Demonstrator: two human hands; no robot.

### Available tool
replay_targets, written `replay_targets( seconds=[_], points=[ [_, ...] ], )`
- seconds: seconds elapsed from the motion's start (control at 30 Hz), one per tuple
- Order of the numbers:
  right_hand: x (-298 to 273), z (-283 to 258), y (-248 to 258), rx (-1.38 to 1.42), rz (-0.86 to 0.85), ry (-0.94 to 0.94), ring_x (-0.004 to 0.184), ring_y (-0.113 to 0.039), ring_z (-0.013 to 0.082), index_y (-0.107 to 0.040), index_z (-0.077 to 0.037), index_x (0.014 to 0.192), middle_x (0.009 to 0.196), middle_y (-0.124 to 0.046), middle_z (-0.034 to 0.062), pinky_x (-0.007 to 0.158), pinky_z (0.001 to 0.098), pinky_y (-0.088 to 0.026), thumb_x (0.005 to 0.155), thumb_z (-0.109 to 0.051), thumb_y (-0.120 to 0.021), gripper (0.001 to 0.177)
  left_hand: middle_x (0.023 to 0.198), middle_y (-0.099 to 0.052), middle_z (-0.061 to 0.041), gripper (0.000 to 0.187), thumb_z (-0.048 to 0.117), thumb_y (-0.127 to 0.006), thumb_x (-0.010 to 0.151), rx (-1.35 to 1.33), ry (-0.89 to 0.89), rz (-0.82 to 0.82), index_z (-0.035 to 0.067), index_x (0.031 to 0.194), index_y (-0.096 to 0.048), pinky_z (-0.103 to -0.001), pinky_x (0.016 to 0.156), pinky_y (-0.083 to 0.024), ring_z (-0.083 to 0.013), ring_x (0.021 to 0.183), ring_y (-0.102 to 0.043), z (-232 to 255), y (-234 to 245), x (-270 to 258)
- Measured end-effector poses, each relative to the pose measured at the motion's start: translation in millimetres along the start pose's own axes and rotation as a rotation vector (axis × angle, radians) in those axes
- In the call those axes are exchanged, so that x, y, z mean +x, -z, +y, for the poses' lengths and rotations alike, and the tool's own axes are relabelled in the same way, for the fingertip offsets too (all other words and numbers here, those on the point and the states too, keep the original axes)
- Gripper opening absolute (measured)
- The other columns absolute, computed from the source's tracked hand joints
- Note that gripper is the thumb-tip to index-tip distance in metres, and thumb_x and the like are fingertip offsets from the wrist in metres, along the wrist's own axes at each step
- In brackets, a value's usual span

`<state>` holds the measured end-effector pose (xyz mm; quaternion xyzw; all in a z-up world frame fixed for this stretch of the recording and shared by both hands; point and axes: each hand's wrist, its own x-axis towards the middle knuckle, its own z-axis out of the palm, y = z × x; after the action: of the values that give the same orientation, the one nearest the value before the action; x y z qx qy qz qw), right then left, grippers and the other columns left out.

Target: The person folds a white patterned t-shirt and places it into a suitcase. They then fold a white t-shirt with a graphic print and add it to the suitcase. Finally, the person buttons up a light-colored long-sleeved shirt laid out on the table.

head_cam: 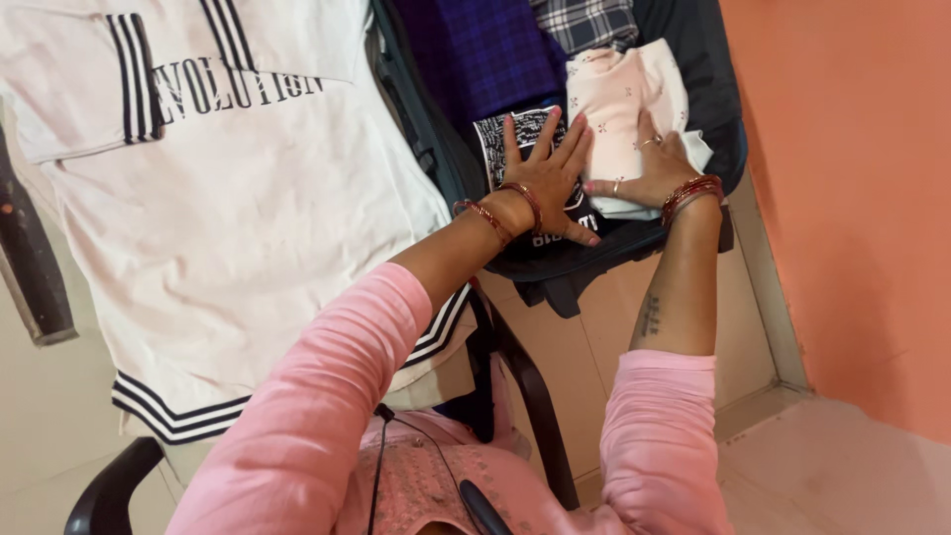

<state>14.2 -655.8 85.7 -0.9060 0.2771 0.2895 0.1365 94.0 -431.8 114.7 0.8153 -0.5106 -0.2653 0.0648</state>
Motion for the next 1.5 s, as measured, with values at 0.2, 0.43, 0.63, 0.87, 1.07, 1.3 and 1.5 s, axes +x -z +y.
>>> replay_targets(
  seconds=[0.2, 0.43, 0.63, 0.87, 1.07, 1.3, 1.5],
  points=[
    [17, -16, -10, -0.118, -0.068, -0.161, 0.152, -0.002, 0.0587, 0.021, -0.025, 0.164, 0.161, 0.003, 0.0442, 0.119, 0.0667, -0.024, 0.058, -0.075, -0.081, 0.155, 0.172, 0.001, -0.009, 0.147, 0.096, -0.061, 0.058, -0.088, 0.0, -0.041, 0.006, 0.162, -0.009, -0.083, 0.107, 0.012, -0.0363, 0.157, 0.009, -3, 4, 7],
    [-4, -30, -2, -0.254, 0.028, -0.162, 0.15, -0.023, 0.0528, 0.01, -0.025, 0.167, 0.161, -0.015, 0.0375, 0.116, 0.0599, -0.037, 0.071, -0.065, -0.076, 0.135, 0.169, -0.028, -0.019, 0.104, 0.078, -0.056, 0.089, -0.428, -0.272, 0.348, 0.005, 0.16, -0.034, -0.067, 0.127, -0.003, -0.0332, 0.16, -0.023, -50, -12, -31],
    [-13, -33, -2, -0.266, 0.025, -0.156, 0.136, -0.046, 0.0499, -0.005, -0.013, 0.165, 0.154, -0.031, 0.0384, 0.11, 0.0521, -0.044, 0.084, -0.067, -0.067, 0.116, 0.167, -0.028, -0.021, 0.094, 0.068, -0.056, 0.095, -0.307, 0.251, 0.685, 0.005, 0.16, -0.03, -0.065, 0.123, -0.013, -0.0376, 0.157, -0.021, -148, -95, -151],
    [-114, -112, -21, 0.4, 0.554, 0.462, 0.137, -0.059, 0.0392, -0.036, 0.001, 0.16, 0.152, -0.05, 0.0291, 0.11, 0.0427, -0.054, 0.105, -0.036, -0.067, 0.074, 0.166, -0.019, -0.027, 0.126, 0.082, -0.059, 0.074, -0.102, 0.589, 0.429, -0.003, 0.159, -0.023, -0.062, 0.12, -0.008, -0.0399, 0.155, -0.012, -206, -182, -277],
    [-163, -234, -97, 0.004, 0.421, 0.844, 0.151, -0.034, 0.0401, -0.032, -0.008, 0.16, 0.165, -0.033, 0.0229, 0.125, 0.0454, -0.03, 0.099, -0.033, -0.067, 0.074, 0.164, -0.02, -0.03, 0.14, 0.096, -0.055, 0.066, 0.051, 0.552, 0.327, -0.006, 0.156, -0.022, -0.06, 0.119, -0.014, -0.0414, 0.154, -0.014, -183, -193, -307],
    [-182, -268, -150, -0.353, -0.288, 0.637, 0.154, -0.002, 0.0441, -0.013, -0.024, 0.161, 0.165, -0.003, 0.0289, 0.123, 0.0486, -0.011, 0.085, -0.063, -0.07, 0.103, 0.164, -0.024, -0.019, 0.153, 0.102, -0.06, 0.051, 0.03, 0.557, 0.063, -0.004, 0.156, -0.024, -0.056, 0.121, -0.013, -0.0292, 0.153, -0.02, -151, -155, -364],
    [-172, -248, -157, -0.368, -0.267, 0.816, 0.153, -0.008, 0.0475, -0.021, -0.023, 0.161, 0.16, -0.01, 0.0382, 0.125, 0.0488, -0.015, 0.074, -0.055, -0.084, 0.112, 0.158, -0.037, -0.015, 0.139, 0.09, -0.074, 0.051, 0.059, 0.528, 0.151, 0.002, 0.151, -0.036, -0.056, 0.12, -0.018, -0.0287, 0.149, -0.029, -140, -155, -387]
  ],
)
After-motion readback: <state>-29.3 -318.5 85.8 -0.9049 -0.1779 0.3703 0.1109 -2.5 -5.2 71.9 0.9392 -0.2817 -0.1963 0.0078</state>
